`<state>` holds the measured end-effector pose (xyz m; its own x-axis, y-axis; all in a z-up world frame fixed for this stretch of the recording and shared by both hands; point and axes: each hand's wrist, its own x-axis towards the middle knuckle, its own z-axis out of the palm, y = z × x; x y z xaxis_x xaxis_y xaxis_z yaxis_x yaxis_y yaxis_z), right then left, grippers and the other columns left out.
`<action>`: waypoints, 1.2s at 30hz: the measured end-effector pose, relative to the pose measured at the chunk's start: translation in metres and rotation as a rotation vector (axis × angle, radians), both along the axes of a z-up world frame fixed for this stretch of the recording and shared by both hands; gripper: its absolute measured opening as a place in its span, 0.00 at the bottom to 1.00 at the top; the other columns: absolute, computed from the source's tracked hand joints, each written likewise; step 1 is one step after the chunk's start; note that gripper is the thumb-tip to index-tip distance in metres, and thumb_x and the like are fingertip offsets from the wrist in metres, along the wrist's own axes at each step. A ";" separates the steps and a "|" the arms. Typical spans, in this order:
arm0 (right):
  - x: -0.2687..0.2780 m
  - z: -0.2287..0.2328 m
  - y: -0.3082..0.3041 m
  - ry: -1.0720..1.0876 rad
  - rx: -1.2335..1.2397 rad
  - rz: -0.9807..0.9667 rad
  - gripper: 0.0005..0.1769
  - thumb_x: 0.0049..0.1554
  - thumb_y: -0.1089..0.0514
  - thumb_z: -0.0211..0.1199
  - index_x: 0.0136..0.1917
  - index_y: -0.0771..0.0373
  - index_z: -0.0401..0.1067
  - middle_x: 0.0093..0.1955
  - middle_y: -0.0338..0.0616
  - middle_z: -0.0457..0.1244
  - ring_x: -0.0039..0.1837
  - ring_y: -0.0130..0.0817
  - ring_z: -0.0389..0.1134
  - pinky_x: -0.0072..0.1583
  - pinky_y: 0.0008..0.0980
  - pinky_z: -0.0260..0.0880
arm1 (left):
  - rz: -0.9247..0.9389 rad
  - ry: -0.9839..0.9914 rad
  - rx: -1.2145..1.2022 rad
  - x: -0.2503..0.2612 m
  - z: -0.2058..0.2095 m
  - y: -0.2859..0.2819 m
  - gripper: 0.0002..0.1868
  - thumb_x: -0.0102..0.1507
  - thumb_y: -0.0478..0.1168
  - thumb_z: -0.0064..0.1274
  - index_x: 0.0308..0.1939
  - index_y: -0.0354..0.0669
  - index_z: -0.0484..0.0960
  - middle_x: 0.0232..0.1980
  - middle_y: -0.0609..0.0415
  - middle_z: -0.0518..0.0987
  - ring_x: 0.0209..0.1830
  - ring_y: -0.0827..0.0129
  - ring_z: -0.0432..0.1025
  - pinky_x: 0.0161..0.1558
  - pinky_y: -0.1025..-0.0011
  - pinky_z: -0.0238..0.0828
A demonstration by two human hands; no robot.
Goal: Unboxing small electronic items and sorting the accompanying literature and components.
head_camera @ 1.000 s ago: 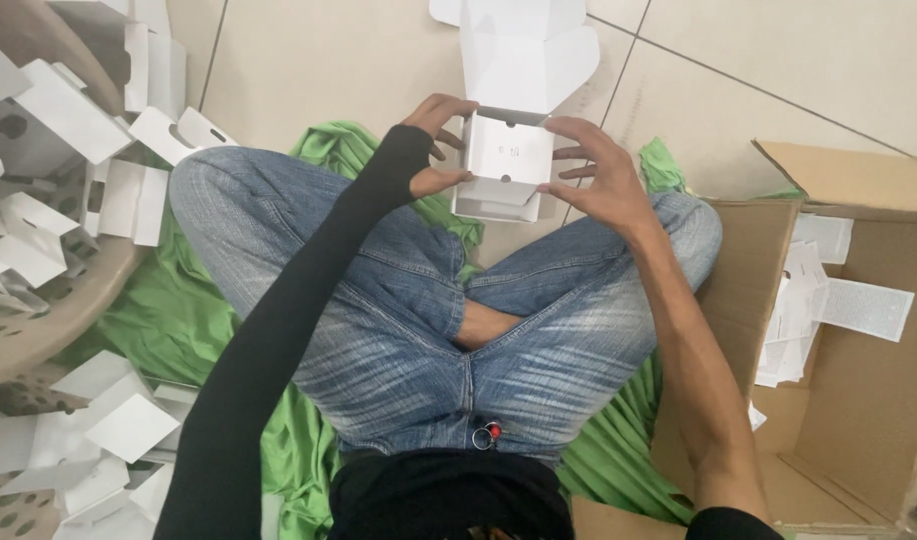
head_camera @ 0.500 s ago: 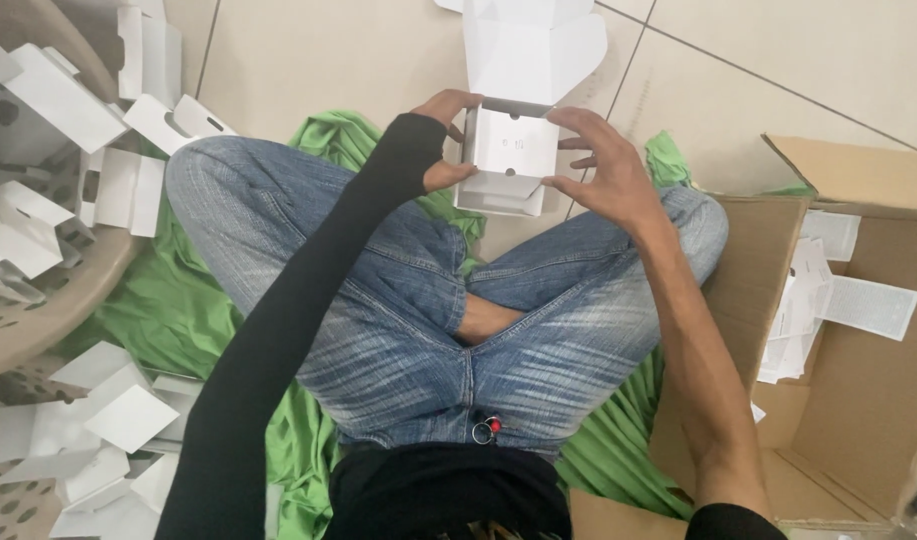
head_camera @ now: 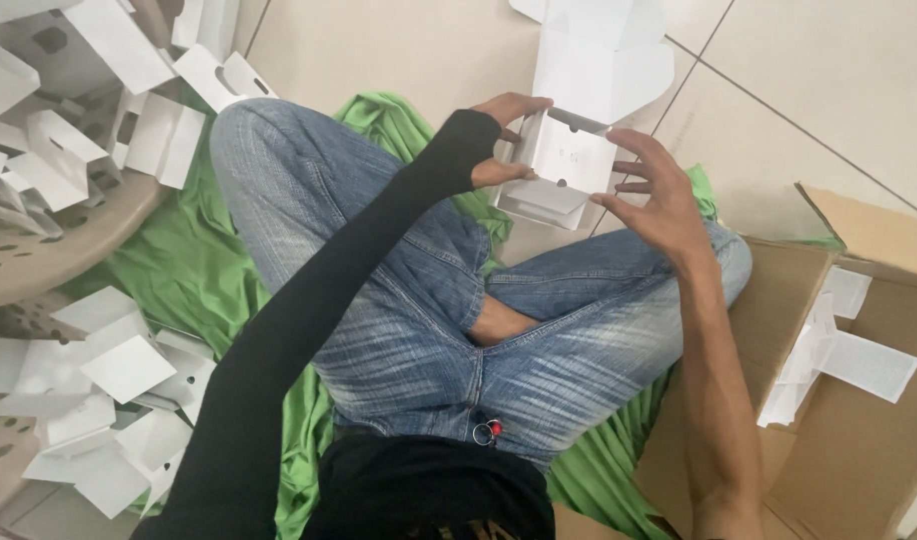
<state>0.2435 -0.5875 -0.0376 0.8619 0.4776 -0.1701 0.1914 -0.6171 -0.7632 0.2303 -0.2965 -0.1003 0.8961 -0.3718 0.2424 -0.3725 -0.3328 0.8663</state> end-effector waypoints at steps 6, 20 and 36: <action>0.001 0.002 0.001 0.012 0.020 0.008 0.42 0.49 0.60 0.76 0.74 0.54 0.65 0.75 0.49 0.60 0.68 0.46 0.69 0.60 0.41 0.78 | 0.024 0.124 0.124 0.001 0.004 -0.001 0.45 0.53 0.48 0.70 0.71 0.42 0.68 0.68 0.42 0.74 0.57 0.54 0.80 0.54 0.60 0.78; 0.005 0.006 -0.007 0.002 -0.035 0.079 0.41 0.51 0.56 0.76 0.76 0.56 0.65 0.72 0.52 0.62 0.68 0.48 0.70 0.63 0.44 0.77 | 0.044 0.035 0.216 -0.001 -0.007 -0.002 0.44 0.54 0.54 0.69 0.68 0.36 0.70 0.61 0.38 0.76 0.51 0.52 0.79 0.53 0.59 0.77; 0.006 0.007 0.008 -0.065 -0.001 -0.018 0.37 0.51 0.62 0.76 0.72 0.56 0.68 0.78 0.48 0.57 0.61 0.43 0.74 0.52 0.34 0.77 | 0.078 0.024 0.159 -0.002 0.003 -0.008 0.43 0.56 0.45 0.65 0.72 0.37 0.64 0.67 0.41 0.71 0.42 0.60 0.82 0.43 0.69 0.81</action>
<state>0.2492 -0.5800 -0.0308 0.8795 0.4621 -0.1136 0.2298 -0.6215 -0.7490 0.2285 -0.3050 -0.0973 0.9287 -0.3327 0.1639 -0.3197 -0.4939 0.8086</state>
